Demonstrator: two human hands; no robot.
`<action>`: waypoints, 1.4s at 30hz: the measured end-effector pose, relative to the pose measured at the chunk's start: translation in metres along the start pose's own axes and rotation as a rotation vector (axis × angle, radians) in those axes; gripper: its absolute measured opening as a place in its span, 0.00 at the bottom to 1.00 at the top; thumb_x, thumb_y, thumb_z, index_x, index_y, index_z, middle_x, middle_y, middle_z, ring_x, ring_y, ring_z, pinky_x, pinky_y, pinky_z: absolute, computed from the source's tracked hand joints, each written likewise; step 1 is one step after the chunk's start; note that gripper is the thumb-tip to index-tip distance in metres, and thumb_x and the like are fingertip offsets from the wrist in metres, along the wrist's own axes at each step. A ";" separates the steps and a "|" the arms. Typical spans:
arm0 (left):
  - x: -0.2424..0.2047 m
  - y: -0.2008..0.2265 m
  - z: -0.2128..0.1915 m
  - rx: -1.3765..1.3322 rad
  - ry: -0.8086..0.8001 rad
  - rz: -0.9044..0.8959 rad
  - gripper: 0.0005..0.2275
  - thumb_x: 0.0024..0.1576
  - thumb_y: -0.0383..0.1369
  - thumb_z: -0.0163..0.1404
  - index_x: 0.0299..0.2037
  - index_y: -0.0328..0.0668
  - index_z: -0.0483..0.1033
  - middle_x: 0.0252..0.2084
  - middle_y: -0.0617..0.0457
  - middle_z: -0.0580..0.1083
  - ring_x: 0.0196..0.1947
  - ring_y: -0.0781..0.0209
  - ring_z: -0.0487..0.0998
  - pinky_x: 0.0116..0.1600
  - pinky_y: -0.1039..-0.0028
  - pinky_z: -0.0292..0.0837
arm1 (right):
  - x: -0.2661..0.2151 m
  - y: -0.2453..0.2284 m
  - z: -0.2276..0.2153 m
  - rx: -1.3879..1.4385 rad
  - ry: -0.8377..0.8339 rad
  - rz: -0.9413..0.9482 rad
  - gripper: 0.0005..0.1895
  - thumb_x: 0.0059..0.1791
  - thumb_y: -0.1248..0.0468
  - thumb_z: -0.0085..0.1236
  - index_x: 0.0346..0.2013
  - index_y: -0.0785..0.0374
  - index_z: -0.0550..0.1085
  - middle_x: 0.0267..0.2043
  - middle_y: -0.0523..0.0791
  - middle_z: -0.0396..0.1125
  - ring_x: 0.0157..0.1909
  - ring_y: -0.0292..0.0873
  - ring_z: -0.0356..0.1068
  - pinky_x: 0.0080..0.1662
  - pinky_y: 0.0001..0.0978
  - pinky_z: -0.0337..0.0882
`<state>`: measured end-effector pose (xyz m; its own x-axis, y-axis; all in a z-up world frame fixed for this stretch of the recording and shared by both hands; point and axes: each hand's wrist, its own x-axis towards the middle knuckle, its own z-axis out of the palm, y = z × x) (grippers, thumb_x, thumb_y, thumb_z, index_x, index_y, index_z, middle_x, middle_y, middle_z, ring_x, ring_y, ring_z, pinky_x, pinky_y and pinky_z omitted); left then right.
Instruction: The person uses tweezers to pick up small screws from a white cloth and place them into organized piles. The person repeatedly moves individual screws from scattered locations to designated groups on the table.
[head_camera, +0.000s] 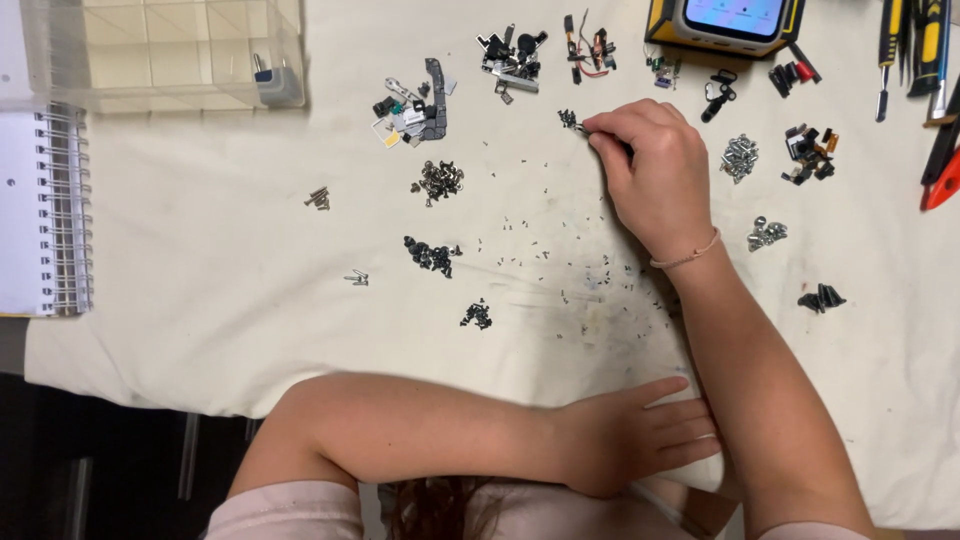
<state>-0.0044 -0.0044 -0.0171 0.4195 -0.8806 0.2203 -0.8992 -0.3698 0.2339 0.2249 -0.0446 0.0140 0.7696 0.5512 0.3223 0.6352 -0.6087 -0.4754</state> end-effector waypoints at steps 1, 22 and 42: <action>0.001 -0.001 0.000 -0.002 0.003 -0.006 0.30 0.59 0.45 0.44 0.73 0.48 0.56 0.76 0.57 0.61 0.78 0.59 0.55 0.82 0.55 0.44 | 0.001 -0.001 -0.001 0.001 -0.006 -0.004 0.06 0.55 0.71 0.60 0.45 0.63 0.83 0.42 0.47 0.75 0.44 0.50 0.70 0.46 0.42 0.69; 0.004 -0.003 -0.018 0.134 -0.170 0.057 0.35 0.59 0.51 0.39 0.77 0.50 0.50 0.80 0.49 0.50 0.79 0.53 0.44 0.79 0.52 0.38 | -0.145 -0.009 -0.065 -0.013 0.203 0.222 0.06 0.57 0.77 0.61 0.49 0.74 0.81 0.44 0.54 0.71 0.47 0.50 0.71 0.51 0.37 0.72; 0.004 -0.003 -0.020 0.139 -0.189 0.044 0.35 0.59 0.51 0.40 0.77 0.52 0.49 0.80 0.52 0.49 0.79 0.53 0.43 0.79 0.52 0.38 | -0.143 -0.008 -0.057 -0.080 0.224 0.197 0.06 0.56 0.77 0.63 0.47 0.71 0.82 0.43 0.51 0.72 0.45 0.49 0.69 0.49 0.38 0.70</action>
<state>0.0028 -0.0011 0.0024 0.3605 -0.9318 0.0430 -0.9301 -0.3556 0.0921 0.1135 -0.1505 0.0185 0.8680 0.2842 0.4072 0.4689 -0.7390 -0.4838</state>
